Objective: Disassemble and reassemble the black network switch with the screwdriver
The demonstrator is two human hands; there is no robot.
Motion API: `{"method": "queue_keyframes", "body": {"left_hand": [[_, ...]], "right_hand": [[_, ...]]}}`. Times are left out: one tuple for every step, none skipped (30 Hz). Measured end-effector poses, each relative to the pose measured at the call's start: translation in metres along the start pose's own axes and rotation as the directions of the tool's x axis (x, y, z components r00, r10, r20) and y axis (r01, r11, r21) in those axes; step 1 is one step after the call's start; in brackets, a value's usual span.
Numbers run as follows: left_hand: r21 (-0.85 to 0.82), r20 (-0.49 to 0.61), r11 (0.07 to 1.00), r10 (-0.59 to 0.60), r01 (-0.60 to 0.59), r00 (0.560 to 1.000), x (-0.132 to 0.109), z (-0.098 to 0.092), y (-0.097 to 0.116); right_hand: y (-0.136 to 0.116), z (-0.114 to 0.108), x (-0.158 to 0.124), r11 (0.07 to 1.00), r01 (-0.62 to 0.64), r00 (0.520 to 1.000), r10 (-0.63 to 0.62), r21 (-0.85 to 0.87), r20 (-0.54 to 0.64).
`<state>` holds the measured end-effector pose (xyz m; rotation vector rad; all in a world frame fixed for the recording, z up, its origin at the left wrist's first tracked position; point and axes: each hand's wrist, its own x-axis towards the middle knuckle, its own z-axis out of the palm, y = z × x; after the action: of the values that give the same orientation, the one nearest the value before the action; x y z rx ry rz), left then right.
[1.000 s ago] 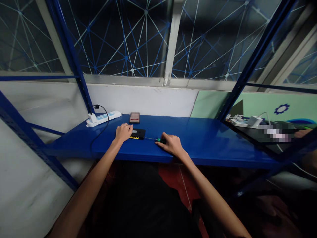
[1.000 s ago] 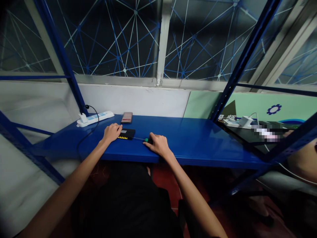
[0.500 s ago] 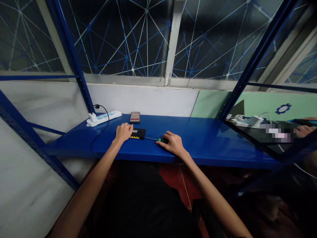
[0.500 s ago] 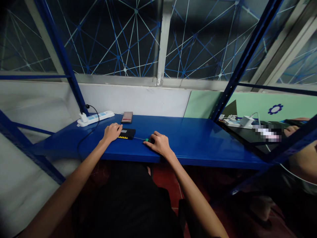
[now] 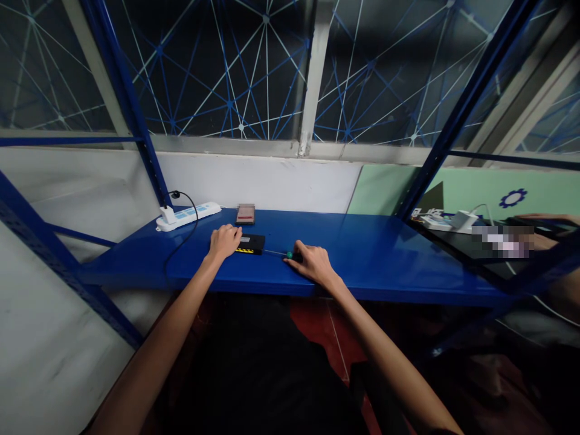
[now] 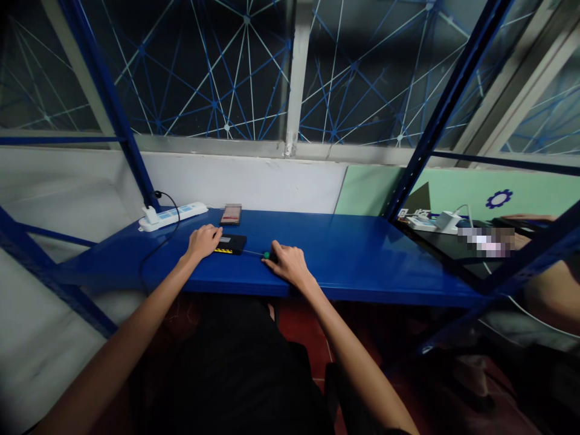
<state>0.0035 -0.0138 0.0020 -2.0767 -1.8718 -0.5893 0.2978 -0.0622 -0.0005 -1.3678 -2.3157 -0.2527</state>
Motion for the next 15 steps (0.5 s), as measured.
{"method": "queue_keyframes", "body": {"left_hand": [[0.001, 0.0, 1.0, 0.0, 0.0, 1.0, 0.0, 0.0001, 0.0], [0.003, 0.001, 1.0, -0.002, 0.002, 1.0, 0.0, 0.0003, 0.0], [0.003, 0.0, 1.0, -0.004, 0.004, 1.0, 0.0, 0.0004, 0.0], [0.004, -0.003, 1.0, -0.007, 0.007, 1.0, 0.0001, 0.0006, 0.0], [0.005, -0.005, 1.0, -0.009, 0.009, 1.0, 0.0002, 0.0007, 0.0001], [0.007, -0.006, 1.0, -0.009, 0.01, 1.0, 0.0003, 0.0008, 0.0001], [0.008, -0.005, 1.0, -0.009, 0.009, 1.0, 0.0005, 0.0008, 0.0001], [0.008, -0.003, 1.0, -0.008, 0.008, 1.0, 0.0006, 0.0008, 0.0], [0.006, 0.0, 1.0, -0.007, 0.007, 1.0, 0.0008, 0.0008, -0.0001], [0.004, 0.002, 1.0, -0.007, 0.007, 1.0, 0.001, 0.0008, -0.0004], [0.0, 0.004, 1.0, -0.006, 0.006, 1.0, 0.0012, 0.0009, -0.0007], [-0.002, 0.004, 1.0, -0.006, 0.006, 1.0, 0.0013, 0.0012, -0.001], [-0.004, 0.001, 1.0, -0.005, 0.005, 1.0, 0.0014, 0.0016, -0.0014], [-0.005, -0.003, 1.0, -0.004, 0.004, 1.0, 0.0014, 0.0021, -0.0018], [-0.006, -0.007, 1.0, -0.002, 0.002, 1.0, 0.0015, 0.0028, -0.0022]], "right_hand": [[-0.0005, -0.0002, -0.0003, 1.0, 0.007, 1.0, -0.007, 0.006, -0.005], [-0.0013, -0.0006, -0.0007, 1.0, 0.015, 1.0, -0.014, 0.015, -0.013], [-0.002, -0.0012, -0.001, 0.999, 0.02, 0.999, -0.02, 0.026, -0.025], [-0.0028, -0.002, -0.0013, 0.999, 0.023, 0.999, -0.022, 0.037, -0.039], [-0.0033, -0.0029, -0.0015, 0.999, 0.023, 0.998, -0.021, 0.044, -0.052], [-0.0036, -0.0039, -0.0016, 0.999, 0.02, 0.998, -0.017, 0.045, -0.06], [-0.0035, -0.0048, -0.0015, 0.999, 0.015, 0.998, -0.012, 0.042, -0.063], [-0.0032, -0.0056, -0.0014, 0.999, 0.009, 0.998, -0.006, 0.036, -0.06], [-0.0025, -0.0061, -0.0013, 0.999, 0.002, 0.999, 0.0, 0.032, -0.054], [-0.0018, -0.0064, -0.0011, 1.0, -0.004, 0.999, 0.006, 0.03, -0.048], [-0.001, -0.0065, -0.0009, 0.999, -0.008, 0.999, 0.01, 0.031, -0.043], [-0.0003, -0.0062, -0.0007, 0.999, -0.012, 0.999, 0.013, 0.036, -0.043], [0.0003, -0.0058, -0.0005, 0.999, -0.015, 0.999, 0.016, 0.04, -0.045], [0.0007, -0.0053, -0.0003, 0.999, -0.015, 0.999, 0.017, 0.043, -0.046], [0.0009, -0.0047, -0.0001, 0.999, -0.015, 0.999, 0.017, 0.044, -0.047]]}}
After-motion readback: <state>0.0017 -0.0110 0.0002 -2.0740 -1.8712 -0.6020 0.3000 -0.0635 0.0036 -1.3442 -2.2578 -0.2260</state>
